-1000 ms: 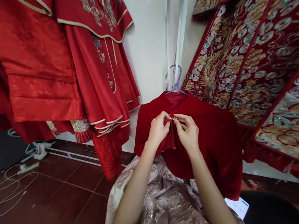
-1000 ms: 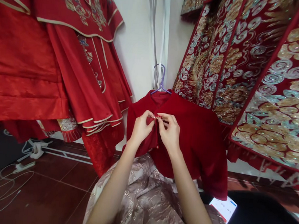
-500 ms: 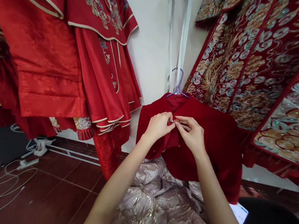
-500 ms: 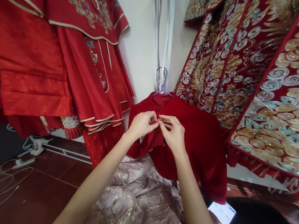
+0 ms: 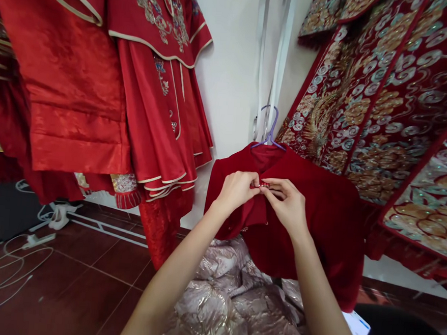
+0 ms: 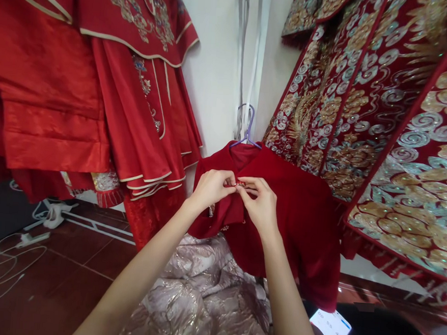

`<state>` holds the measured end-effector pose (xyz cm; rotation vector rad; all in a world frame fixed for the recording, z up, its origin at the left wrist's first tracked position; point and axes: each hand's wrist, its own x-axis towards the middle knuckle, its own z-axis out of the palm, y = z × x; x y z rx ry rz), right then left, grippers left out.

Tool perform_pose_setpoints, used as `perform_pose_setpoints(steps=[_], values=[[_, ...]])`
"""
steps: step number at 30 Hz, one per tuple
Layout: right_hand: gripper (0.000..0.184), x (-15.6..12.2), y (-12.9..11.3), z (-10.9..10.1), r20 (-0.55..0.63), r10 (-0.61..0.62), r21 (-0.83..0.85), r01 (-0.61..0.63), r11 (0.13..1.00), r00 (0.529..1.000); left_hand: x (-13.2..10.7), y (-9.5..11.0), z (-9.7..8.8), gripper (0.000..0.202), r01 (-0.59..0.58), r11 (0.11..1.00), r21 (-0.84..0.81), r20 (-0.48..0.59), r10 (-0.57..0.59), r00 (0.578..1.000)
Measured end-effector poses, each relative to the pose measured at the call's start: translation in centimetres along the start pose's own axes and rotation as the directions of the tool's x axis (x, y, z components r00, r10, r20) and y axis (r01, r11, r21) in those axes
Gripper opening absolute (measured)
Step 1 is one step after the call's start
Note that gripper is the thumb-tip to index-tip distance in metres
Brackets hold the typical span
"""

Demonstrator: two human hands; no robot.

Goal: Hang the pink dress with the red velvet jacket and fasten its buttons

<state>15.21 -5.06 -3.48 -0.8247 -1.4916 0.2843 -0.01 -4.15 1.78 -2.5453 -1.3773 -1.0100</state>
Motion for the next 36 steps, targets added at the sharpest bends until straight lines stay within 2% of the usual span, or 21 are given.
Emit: perform_pose_setpoints(steps=[6, 10, 13, 16, 19, 21, 22, 24, 25, 27, 31, 34, 36], values=[[0.043, 0.2, 0.3, 0.6, -0.02, 0.073, 0.073, -0.072, 0.995, 0.997, 0.4, -0.2, -0.3, 0.005, -0.033, 0.998, -0.059, -0.015, 0.032, 0.999], [0.049, 0.1, 0.1, 0.6, -0.012, 0.044, 0.063, -0.043, 0.997, 0.999, 0.4, 0.0, -0.3, 0.007, -0.044, 0.99, -0.132, 0.013, 0.046, 0.999], [0.047, 0.3, -0.1, 0.9, 0.016, -0.027, -0.013, 0.027, 1.0, 1.0, 0.3, -0.2, -0.4, 0.008, -0.058, 0.977, -0.203, 0.008, 0.061, 0.998], [0.04, 0.2, 0.1, 1.7, -0.043, -0.032, -0.018, 0.031, 0.999, 0.999, 0.2, -0.8, -0.6, 0.009, -0.056, 0.937, -0.344, 0.02, 0.067, 0.998], [0.042, -1.4, 0.8, 2.5, -0.104, 0.093, 0.176, -0.074, 0.982, 0.99, -0.4, -1.3, -0.4, 0.015, 0.043, 0.808, -0.587, 0.112, 0.029, 0.993], [0.047, -3.4, 1.5, 2.7, -0.081, 0.191, 0.243, -0.166, 0.956, 0.978, -1.4, -1.2, 0.5, 0.017, 0.114, 0.676, -0.728, 0.086, -0.075, 0.993], [0.051, -4.6, 1.9, 2.7, -0.052, 0.236, 0.235, -0.217, 0.947, 0.97, -1.9, -1.0, 1.2, 0.016, 0.121, 0.606, -0.786, 0.028, -0.161, 0.987], [0.058, -6.5, 2.6, 2.4, 0.043, 0.308, 0.224, -0.309, 0.924, 0.951, -3.1, -0.3, 2.9, 0.016, 0.092, 0.471, -0.877, -0.083, -0.338, 0.937], [0.06, -7.3, 3.0, 2.2, 0.081, 0.328, 0.216, -0.338, 0.916, 0.941, -3.6, 0.1, 3.9, 0.017, 0.079, 0.407, -0.91, -0.102, -0.405, 0.908], [0.058, -8.1, 3.5, 1.9, 0.119, 0.338, 0.204, -0.357, 0.912, 0.933, -4.3, 0.8, 5.5, 0.018, 0.06, 0.313, -0.948, -0.099, -0.468, 0.878], [0.049, -8.4, 4.1, 1.8, 0.103, 0.349, 0.172, -0.362, 0.916, 0.931, -4.5, 1.5, 7.5, 0.02, 0.032, 0.221, -0.975, -0.088, -0.51, 0.855], [0.042, -8.2, 3.9, 1.5, 0.085, 0.379, 0.201, -0.388, 0.899, 0.922, -4.5, 1.6, 7.6, 0.025, 0.026, 0.155, -0.988, -0.063, -0.539, 0.84], [0.035, -8.0, 3.5, 0.8, 0.016, 0.396, 0.224, -0.39, 0.893, 0.918, -4.6, 1.5, 7.5, 0.028, 0.047, 0.111, -0.993, -0.021, -0.542, 0.84]])
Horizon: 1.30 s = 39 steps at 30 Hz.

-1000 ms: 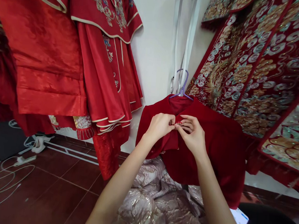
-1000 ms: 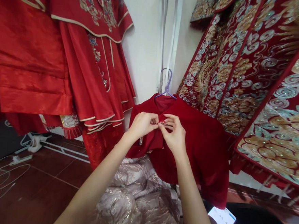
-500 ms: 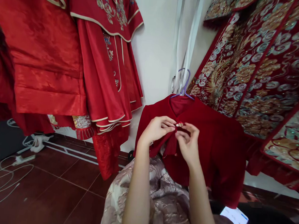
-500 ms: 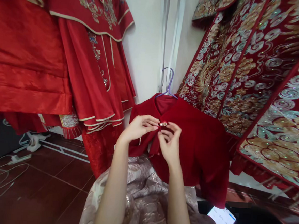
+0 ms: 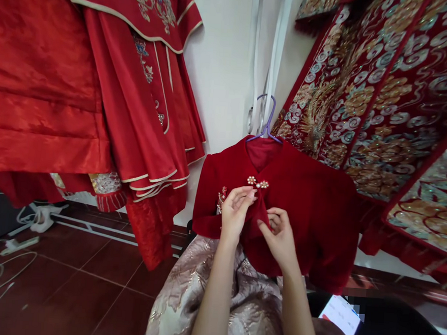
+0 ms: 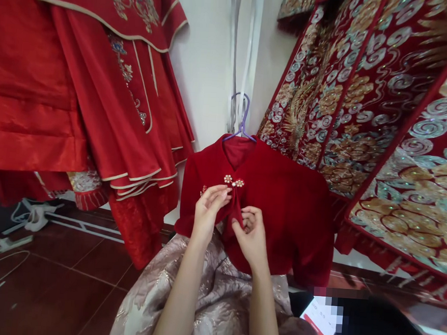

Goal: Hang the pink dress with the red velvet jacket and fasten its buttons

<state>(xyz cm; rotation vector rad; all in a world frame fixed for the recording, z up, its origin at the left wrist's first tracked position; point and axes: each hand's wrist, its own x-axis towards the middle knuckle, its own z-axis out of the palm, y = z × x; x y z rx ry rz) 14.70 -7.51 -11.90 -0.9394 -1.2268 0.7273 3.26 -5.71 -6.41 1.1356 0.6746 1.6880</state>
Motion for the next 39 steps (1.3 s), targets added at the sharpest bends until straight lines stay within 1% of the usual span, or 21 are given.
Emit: perform_pose_setpoints(steps=[3, 5, 6, 8, 10, 12, 13, 14, 16, 17, 18, 20, 22, 24, 26, 27, 30, 32, 34, 37, 39], values=[[0.03, -0.2, -1.7, -1.4, -0.139, -0.028, 0.018, 0.031, 0.999, 0.99, -0.2, -0.2, -0.2, 0.034, 0.07, 0.997, 0.018, 0.028, -0.07, 0.997], [0.028, -0.6, -3.2, -2.1, -0.156, -0.051, 0.058, 0.061, 0.996, 0.986, -0.3, -0.6, -0.2, 0.04, 0.097, 0.993, 0.06, 0.067, -0.101, 0.993], [0.028, -0.9, -4.0, -2.2, -0.137, -0.062, 0.081, 0.073, 0.994, 0.989, -0.3, -0.9, -0.2, 0.042, 0.101, 0.991, 0.084, 0.081, -0.107, 0.991], [0.027, -1.5, -5.5, -2.0, -0.062, -0.086, 0.11, 0.092, 0.99, 0.994, -0.4, -1.5, 0.0, 0.044, 0.088, 0.988, 0.129, 0.089, -0.1, 0.991], [0.026, -2.0, -6.6, -1.3, 0.036, -0.112, 0.125, 0.107, 0.986, 0.993, -0.5, -1.6, 0.1, 0.042, 0.041, 0.984, 0.173, 0.07, -0.053, 0.996], [0.026, -2.3, -7.2, -0.6, 0.126, -0.128, 0.149, 0.109, 0.983, 0.984, -0.4, -1.3, -0.1, 0.036, -0.04, 0.973, 0.228, -0.007, 0.043, 0.999], [0.026, -2.4, -7.4, -0.3, 0.165, -0.126, 0.168, 0.098, 0.981, 0.978, -0.4, -1.1, -0.5, 0.033, -0.087, 0.96, 0.267, -0.067, 0.109, 0.992], [0.026, -2.5, -7.4, -0.1, 0.197, -0.12, 0.189, 0.083, 0.979, 0.973, -0.3, -0.8, -1.0, 0.03, -0.129, 0.94, 0.316, -0.131, 0.178, 0.975], [0.028, -2.7, -7.4, 0.0, 0.242, -0.105, 0.232, 0.048, 0.972, 0.965, 0.0, -0.4, -2.3, 0.023, -0.175, 0.889, 0.423, -0.222, 0.289, 0.931], [0.029, -2.7, -7.3, 0.0, 0.262, -0.098, 0.252, 0.03, 0.967, 0.96, 0.2, -0.4, -3.0, 0.02, -0.178, 0.871, 0.458, -0.241, 0.314, 0.918], [0.03, -2.8, -7.2, 0.0, 0.284, -0.09, 0.263, 0.013, 0.965, 0.955, 0.4, -0.5, -3.7, 0.021, -0.167, 0.867, 0.47, -0.247, 0.311, 0.918], [0.029, -3.0, -7.0, 0.1, 0.326, -0.082, 0.269, -0.01, 0.963, 0.942, 0.9, -1.2, -4.9, 0.034, -0.108, 0.896, 0.431, -0.25, 0.233, 0.94], [0.028, -2.9, -6.8, 0.6, 0.36, -0.076, 0.257, -0.021, 0.966, 0.93, 1.2, -2.1, -5.5, 0.044, -0.041, 0.93, 0.365, -0.254, 0.142, 0.957], [0.026, -2.4, -6.6, 1.7, 0.38, -0.079, 0.236, -0.015, 0.972, 0.922, 1.4, -2.9, -5.7, 0.046, -0.02, 0.948, 0.318, -0.274, 0.112, 0.955], [0.023, -1.2, -6.0, 3.3, 0.38, -0.091, 0.188, 0.02, 0.982, 0.92, 1.5, -3.5, -5.8, 0.043, -0.048, 0.962, 0.27, -0.268, 0.123, 0.956], [0.023, -0.5, -5.6, 4.1, 0.371, -0.102, 0.146, 0.05, 0.988, 0.923, 1.5, -3.6, -5.8, 0.041, -0.067, 0.967, 0.244, -0.243, 0.128, 0.961], [0.024, 1.8, -4.0, 6.0, 0.275, -0.113, -0.031, 0.126, 0.992, 0.955, 1.5, -3.5, -6.2, 0.033, -0.108, 0.972, 0.211, -0.165, 0.144, 0.976], [0.024, 3.1, -2.8, 6.7, 0.196, -0.119, -0.128, 0.146, 0.981, 0.973, 1.6, -3.2, -6.4, 0.029, -0.118, 0.968, 0.223, -0.169, 0.158, 0.973], [0.025, 3.8, -1.7, 7.1, 0.136, -0.142, -0.195, 0.166, 0.967, 0.981, 1.7, -3.0, -6.4, 0.027, -0.122, 0.965, 0.234, -0.177, 0.165, 0.97], [0.027, 4.4, -0.4, 7.5, 0.097, -0.173, -0.221, 0.191, 0.956, 0.98, 1.8, -2.8, -6.2, 0.028, -0.138, 0.963, 0.233, -0.168, 0.179, 0.969], [0.031, 4.6, 0.1, 7.7, 0.109, -0.144, -0.13, 0.157, 0.979, 0.984, 1.7, -2.7, -6.0, 0.026, -0.147, 0.961, 0.235, -0.179, 0.192, 0.965]])
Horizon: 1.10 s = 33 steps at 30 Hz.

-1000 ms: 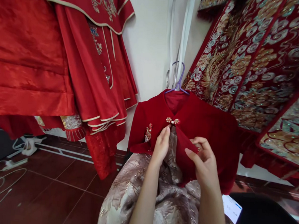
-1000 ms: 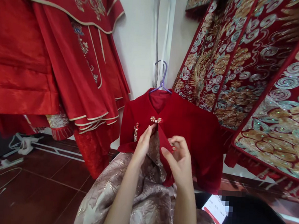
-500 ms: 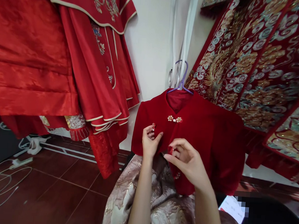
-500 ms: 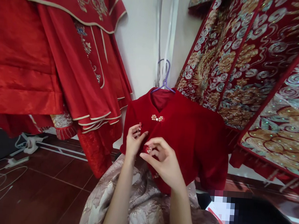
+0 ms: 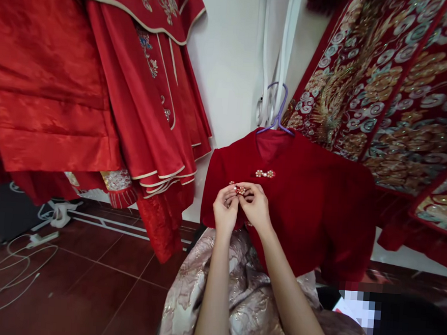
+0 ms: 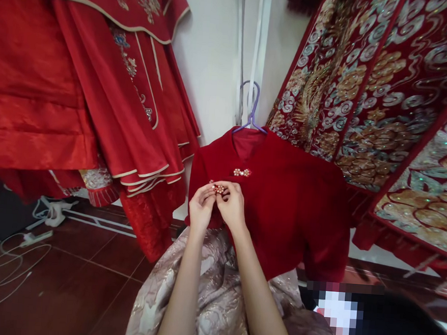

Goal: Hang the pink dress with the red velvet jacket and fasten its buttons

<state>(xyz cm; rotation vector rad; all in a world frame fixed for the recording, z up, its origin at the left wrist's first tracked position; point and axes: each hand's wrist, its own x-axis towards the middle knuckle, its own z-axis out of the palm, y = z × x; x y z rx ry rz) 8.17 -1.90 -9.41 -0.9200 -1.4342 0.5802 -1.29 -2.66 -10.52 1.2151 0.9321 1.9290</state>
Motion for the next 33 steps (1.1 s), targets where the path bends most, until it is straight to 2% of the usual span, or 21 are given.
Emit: perform_pose_setpoints(steps=[3, 5, 8, 14, 18, 20, 24, 33], values=[[0.035, 0.2, 0.3, 0.1, 0.074, 0.061, 0.218, -0.076, 0.973, 0.995, -0.2, 0.1, 0.3, 0.026, 0.02, 1.0, 0.017, -0.003, -0.02, 1.0], [0.032, 0.2, 0.2, 0.0, 0.106, 0.067, 0.292, -0.096, 0.952, 0.992, -0.4, 0.2, 0.4, 0.028, 0.038, 0.999, 0.026, 0.004, -0.038, 0.999], [0.027, 0.1, 0.1, 0.0, 0.106, 0.061, 0.31, -0.091, 0.947, 0.993, -0.6, 0.3, 0.6, 0.028, 0.036, 0.999, 0.031, 0.008, -0.036, 0.999], [0.029, 0.0, 0.5, 0.7, 0.05, 0.084, 0.268, -0.094, 0.959, 0.995, -0.6, 0.2, 0.5, 0.025, 0.039, 0.999, 0.021, -0.006, -0.039, 0.999], [0.034, 0.4, 0.6, 0.0, 0.054, 0.111, 0.305, -0.122, 0.944, 0.992, -0.3, -0.2, 0.4, 0.029, 0.11, 0.992, -0.07, 0.023, -0.108, 0.994], [0.036, 0.6, 0.7, -0.7, 0.037, 0.11, 0.281, -0.116, 0.953, 0.993, -0.2, -0.4, 0.2, 0.032, 0.142, 0.984, -0.106, 0.033, -0.139, 0.99], [0.035, 0.8, 0.9, -1.7, -0.012, 0.069, 0.125, -0.067, 0.99, 0.998, -0.1, -0.4, 0.1, 0.032, 0.134, 0.984, -0.113, 0.016, -0.133, 0.991], [0.028, 0.3, -0.6, -1.3, -0.009, -0.03, -0.051, 0.029, 0.998, 1.0, -0.4, -0.2, 0.3, 0.027, 0.06, 0.998, -0.015, -0.039, -0.061, 0.997]])
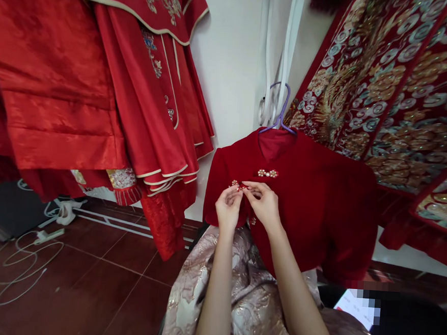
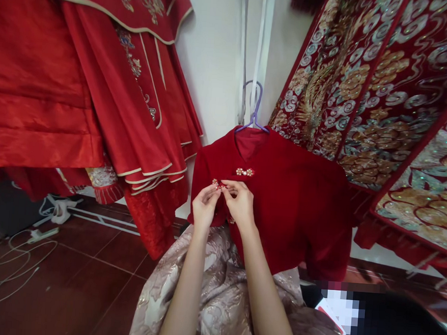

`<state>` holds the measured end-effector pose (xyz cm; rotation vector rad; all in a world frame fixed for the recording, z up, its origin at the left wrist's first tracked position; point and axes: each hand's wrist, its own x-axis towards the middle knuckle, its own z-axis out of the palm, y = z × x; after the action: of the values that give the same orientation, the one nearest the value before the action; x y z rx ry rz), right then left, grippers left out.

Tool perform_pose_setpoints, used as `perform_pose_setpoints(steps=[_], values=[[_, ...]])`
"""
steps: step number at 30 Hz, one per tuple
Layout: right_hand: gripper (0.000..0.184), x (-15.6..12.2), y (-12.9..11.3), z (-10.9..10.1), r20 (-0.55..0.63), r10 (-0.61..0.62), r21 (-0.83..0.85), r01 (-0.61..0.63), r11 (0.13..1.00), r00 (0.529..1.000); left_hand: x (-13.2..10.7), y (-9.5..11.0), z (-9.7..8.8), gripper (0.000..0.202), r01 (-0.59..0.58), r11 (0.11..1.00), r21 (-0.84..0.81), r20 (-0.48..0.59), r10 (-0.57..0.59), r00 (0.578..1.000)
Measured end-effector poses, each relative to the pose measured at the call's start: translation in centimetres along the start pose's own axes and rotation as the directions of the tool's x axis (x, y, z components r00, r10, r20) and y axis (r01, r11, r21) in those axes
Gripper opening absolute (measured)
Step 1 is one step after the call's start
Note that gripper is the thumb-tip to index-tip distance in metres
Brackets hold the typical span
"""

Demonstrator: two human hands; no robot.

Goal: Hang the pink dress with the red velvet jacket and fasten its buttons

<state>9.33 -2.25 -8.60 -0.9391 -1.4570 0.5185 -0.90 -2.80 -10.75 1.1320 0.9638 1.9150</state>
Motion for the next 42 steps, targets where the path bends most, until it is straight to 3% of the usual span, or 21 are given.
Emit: perform_pose_setpoints(steps=[5, 18, 38, 42], values=[[0.028, -0.3, 0.0, -0.1, 0.02, -0.02, 0.015, 0.02, 1.0, 1.0, -0.1, -0.1, -0.1, 0.023, -0.033, 0.998, 0.047, -0.018, 0.034, 0.999], [0.024, -1.2, -0.5, 0.9, -0.083, -0.135, -0.117, 0.125, 0.985, 0.987, 0.1, -0.1, -0.9, 0.018, -0.07, 0.984, 0.163, -0.015, 0.073, 0.997], [0.024, -0.5, -0.1, 1.7, -0.094, -0.095, -0.065, 0.089, 0.994, 0.991, 0.3, -0.6, -1.3, 0.018, -0.098, 0.976, 0.194, 0.025, 0.095, 0.995], [0.028, -1.7, 0.0, 0.0, -0.039, -0.027, -0.017, 0.026, 1.0, 0.999, 0.6, -0.8, -1.7, 0.024, -0.076, 0.972, 0.221, 0.041, 0.069, 0.997]])
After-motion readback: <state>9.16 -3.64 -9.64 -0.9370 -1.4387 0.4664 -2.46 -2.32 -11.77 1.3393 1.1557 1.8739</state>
